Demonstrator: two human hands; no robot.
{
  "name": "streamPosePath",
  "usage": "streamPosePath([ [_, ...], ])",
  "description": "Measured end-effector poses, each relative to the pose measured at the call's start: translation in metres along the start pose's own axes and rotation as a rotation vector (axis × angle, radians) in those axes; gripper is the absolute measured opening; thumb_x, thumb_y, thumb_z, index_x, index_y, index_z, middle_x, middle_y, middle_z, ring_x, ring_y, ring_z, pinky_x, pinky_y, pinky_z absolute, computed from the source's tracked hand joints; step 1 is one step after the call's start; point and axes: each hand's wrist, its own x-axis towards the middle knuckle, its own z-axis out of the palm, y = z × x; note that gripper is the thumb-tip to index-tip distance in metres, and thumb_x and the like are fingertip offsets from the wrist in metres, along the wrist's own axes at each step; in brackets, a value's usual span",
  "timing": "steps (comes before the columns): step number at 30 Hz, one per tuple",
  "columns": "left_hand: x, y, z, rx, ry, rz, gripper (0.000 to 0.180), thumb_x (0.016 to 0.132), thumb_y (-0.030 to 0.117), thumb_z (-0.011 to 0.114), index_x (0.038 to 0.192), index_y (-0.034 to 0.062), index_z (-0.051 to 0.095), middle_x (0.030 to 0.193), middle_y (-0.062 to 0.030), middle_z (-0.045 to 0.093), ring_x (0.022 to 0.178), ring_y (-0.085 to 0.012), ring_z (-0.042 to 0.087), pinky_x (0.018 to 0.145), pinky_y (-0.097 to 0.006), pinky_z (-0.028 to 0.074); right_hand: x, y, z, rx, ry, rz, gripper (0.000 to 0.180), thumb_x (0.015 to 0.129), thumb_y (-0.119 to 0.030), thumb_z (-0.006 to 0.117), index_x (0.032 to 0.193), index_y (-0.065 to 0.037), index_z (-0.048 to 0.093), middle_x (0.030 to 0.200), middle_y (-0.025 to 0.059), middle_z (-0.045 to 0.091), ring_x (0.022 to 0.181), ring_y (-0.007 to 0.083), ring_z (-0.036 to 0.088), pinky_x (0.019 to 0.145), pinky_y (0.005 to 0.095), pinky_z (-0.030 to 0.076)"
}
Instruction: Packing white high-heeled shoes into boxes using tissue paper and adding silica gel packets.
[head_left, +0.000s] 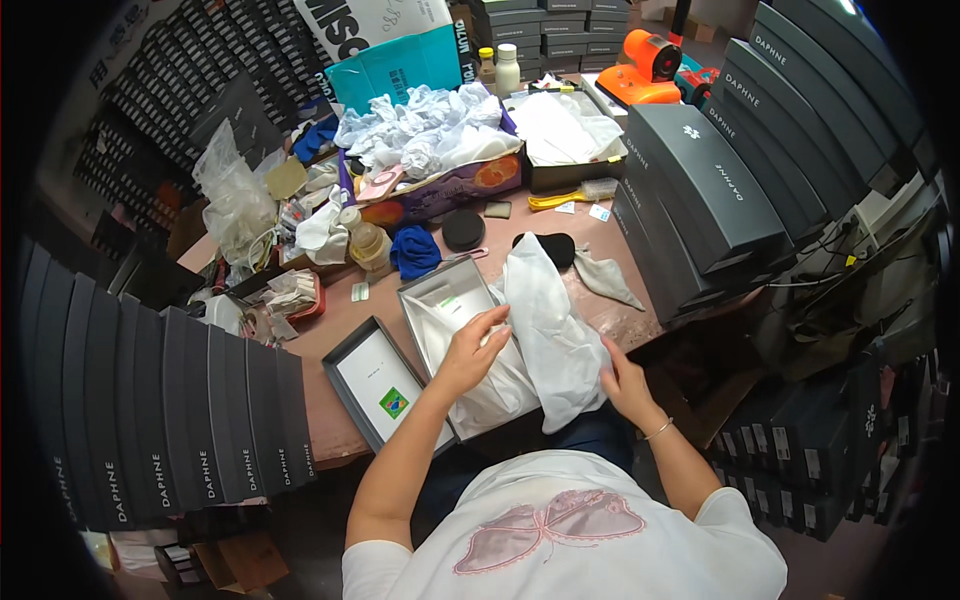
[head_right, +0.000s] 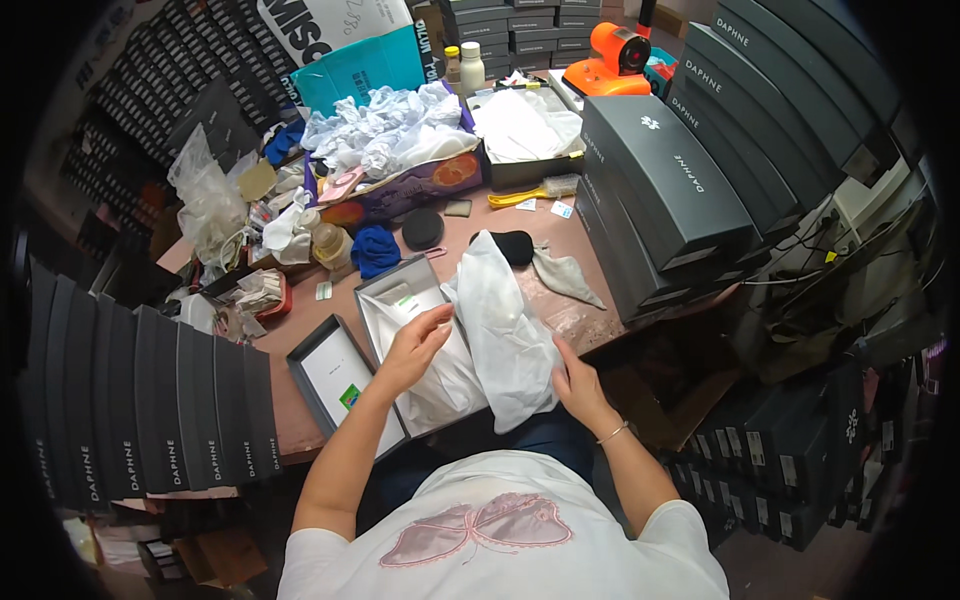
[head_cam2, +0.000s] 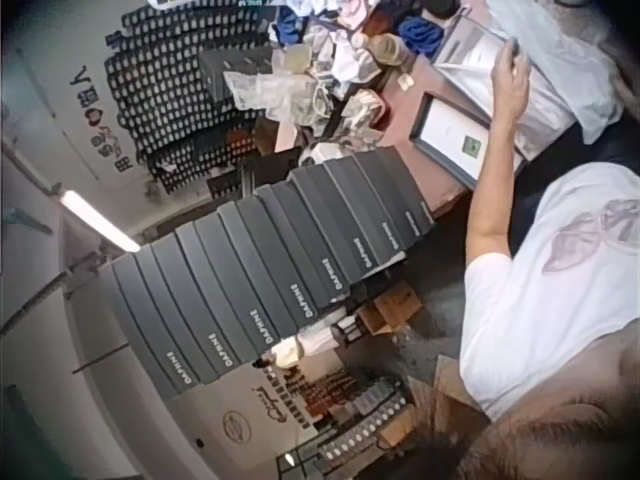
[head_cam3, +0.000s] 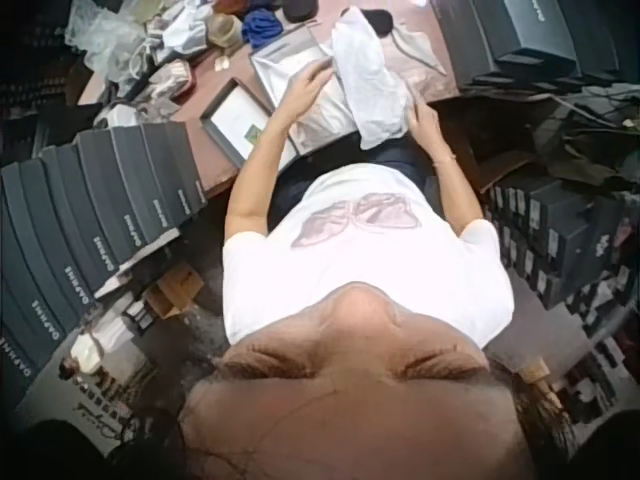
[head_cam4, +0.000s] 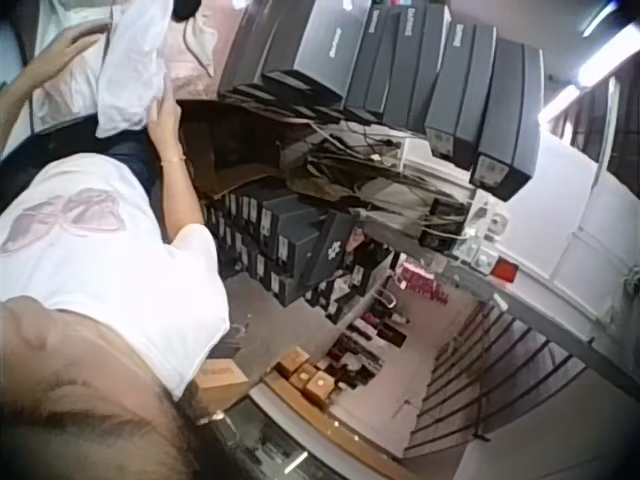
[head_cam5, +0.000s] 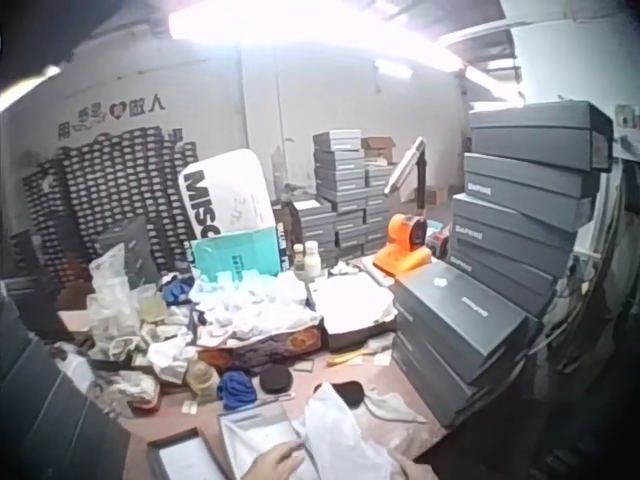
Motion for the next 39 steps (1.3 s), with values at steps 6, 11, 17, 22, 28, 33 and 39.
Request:
streamPosePath([
  [6,0.002,-0.043,0.026,-0.801,0.248,-0.401,0.043,0.1,0.036,0.044,0.126,0.0028,0.051,0.122,-0.0092,0.057,0.113,-0.022,0.055,0.095,-0.038,0.046,0.129,-0.101,-0.02,0.511,-0.152,-0.111,0.022,0.09,-0.005,0.05,0.102,0.002,0.066,0.086,-0.0004,0.065,0.073,0.0051,0.053,0.065,0.0203,0.043],
  [11,-0.025,-0.079,0.024,-1.561,-0.061,-0.358,0.063,0.099,0.053,0.034,0.135,0.0015,0.042,0.127,-0.017,0.056,0.114,-0.0295,0.057,0.101,-0.046,0.043,0.139,-0.186,-0.019,0.92,-0.315,-0.266,0.018,0.086,-0.009,0.052,0.093,0.002,0.065,0.085,0.0031,0.062,0.08,0.0083,0.054,0.073,0.0217,0.043],
  [17,-0.078,0.022,0.052,-0.634,0.158,-0.133,0.055,0.098,0.041,0.044,0.137,0.0028,0.038,0.125,-0.0128,0.052,0.111,-0.0238,0.055,0.097,-0.037,0.046,0.068,-0.19,-0.016,1.069,-0.586,-0.391,0.019,0.081,-0.015,0.057,0.079,0.002,0.066,0.074,0.0039,0.06,0.066,0.0097,0.049,0.06,0.024,0.038],
  [22,-0.074,0.041,0.024,-0.851,0.43,-0.24,0.056,0.082,0.014,0.074,0.13,0.003,0.047,0.121,-0.0096,0.058,0.105,-0.0226,0.059,0.093,-0.034,0.049,0.016,-0.113,-0.028,0.957,-0.913,0.014,0.013,0.081,-0.007,0.059,0.081,0.002,0.068,0.075,0.003,0.061,0.07,0.0092,0.052,0.064,0.0238,0.041],
  [28,-0.078,0.099,-0.021,0.852,-0.029,0.296,0.059,0.057,0.005,0.077,0.114,0.0065,0.061,0.099,-0.0104,0.065,0.098,-0.026,0.06,0.084,-0.037,0.048,0.033,-0.128,-0.079,1.108,-0.445,0.025,0.093,0.069,-0.031,0.084,0.142,-0.001,0.036,0.133,0.0168,0.051,0.123,0.025,0.052,0.098,0.0334,0.044],
  [33,-0.029,0.13,-0.028,0.97,0.222,0.672,0.067,0.059,0.01,0.079,0.123,0.0084,0.057,0.105,-0.0121,0.061,0.096,-0.0271,0.06,0.083,-0.037,0.048,0.023,-0.121,-0.062,-0.015,-0.279,-0.194,0.066,0.066,-0.013,0.081,0.125,0.001,0.054,0.115,0.0219,0.061,0.106,0.0284,0.063,0.087,0.0336,0.049],
  [39,0.034,0.025,-0.025,-0.532,0.43,0.008,0.066,0.086,0.02,0.069,0.14,0.0071,0.033,0.128,-0.0119,0.05,0.113,-0.0227,0.053,0.094,-0.035,0.045,0.064,-0.142,-0.028,0.006,-0.083,-0.241,0.051,0.078,-0.014,0.068,0.124,0.001,0.052,0.093,0.0242,0.065,0.081,0.0384,0.067,0.07,0.0415,0.052],
])
